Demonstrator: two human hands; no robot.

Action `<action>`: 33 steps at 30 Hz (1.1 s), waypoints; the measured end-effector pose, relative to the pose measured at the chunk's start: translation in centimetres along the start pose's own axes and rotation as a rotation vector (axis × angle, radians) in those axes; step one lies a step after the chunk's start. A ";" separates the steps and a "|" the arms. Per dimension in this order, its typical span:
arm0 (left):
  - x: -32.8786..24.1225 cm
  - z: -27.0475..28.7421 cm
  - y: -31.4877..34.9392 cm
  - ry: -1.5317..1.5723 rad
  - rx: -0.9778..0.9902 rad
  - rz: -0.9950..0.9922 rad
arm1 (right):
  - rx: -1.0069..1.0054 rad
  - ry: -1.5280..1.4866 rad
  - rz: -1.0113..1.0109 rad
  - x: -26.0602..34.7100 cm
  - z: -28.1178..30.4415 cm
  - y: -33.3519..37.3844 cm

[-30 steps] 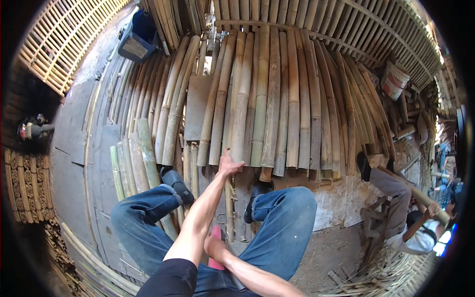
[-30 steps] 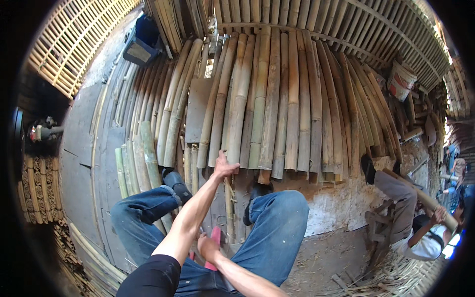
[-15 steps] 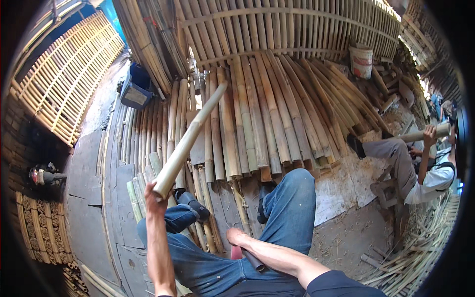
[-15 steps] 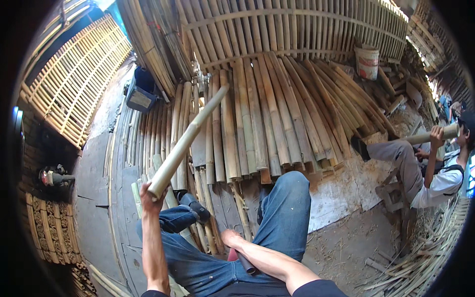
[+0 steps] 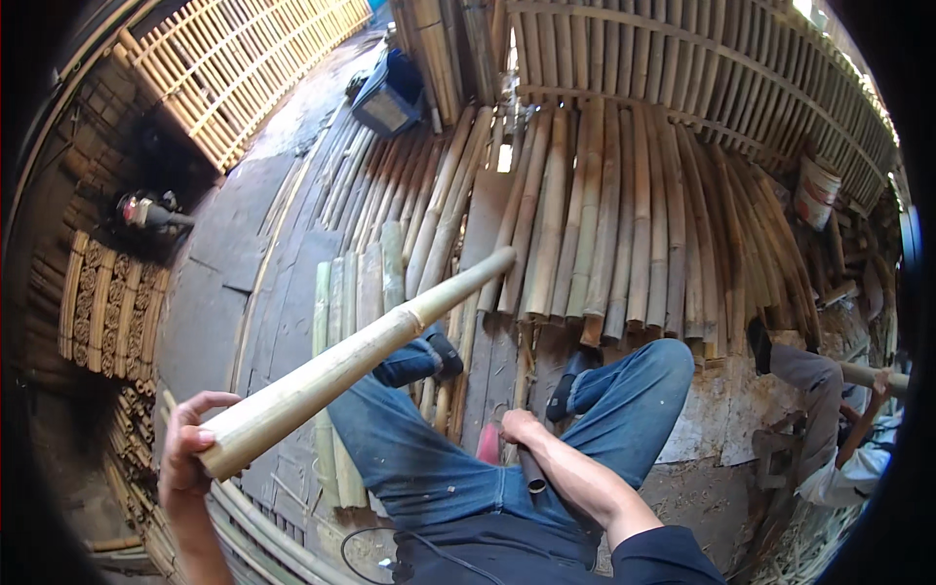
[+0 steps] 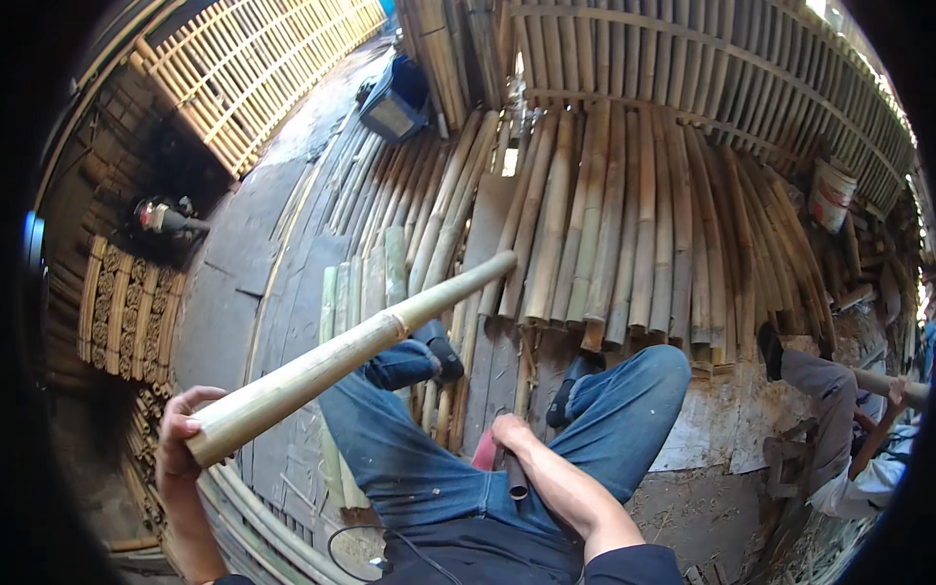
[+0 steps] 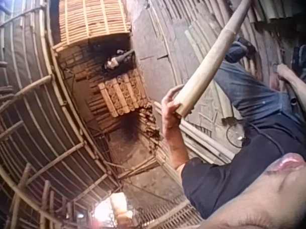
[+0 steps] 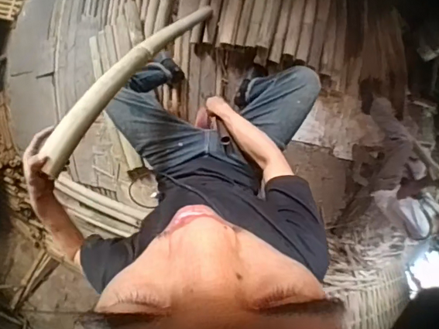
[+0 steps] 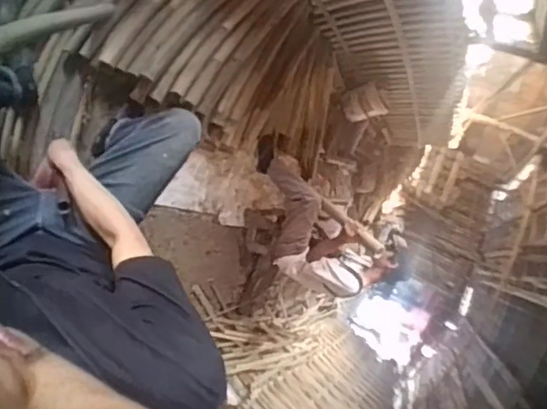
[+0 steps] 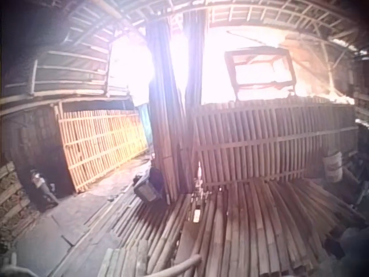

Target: The recorder uses a machete to shave and carve the surface of a bamboo pole in a workshop.

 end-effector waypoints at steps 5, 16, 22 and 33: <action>-7.6 0.8 3.1 -0.238 -0.051 -0.040 | 0.057 0.046 -0.005 -0.4 -1.6 -0.9; -7.8 0.8 1.9 -0.230 -0.282 -0.992 | 0.104 -0.095 -0.200 -0.6 0.2 -0.2; -5.6 2.3 1.3 0.233 0.570 -1.384 | 0.260 -0.076 -0.200 -1.7 -0.5 -0.3; -1.9 -2.2 -3.9 0.345 0.193 -1.405 | -0.063 -0.898 -0.318 -1.8 5.0 5.8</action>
Point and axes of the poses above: each hand's wrist, its own y-axis away from the middle knuckle, its own z-axis out of the back of the hand, x = y × z, the point moved 2 cm from there along -y, towards the middle knuckle, and after that the axes turned 1 degree about -z, right-handed, at the moved point
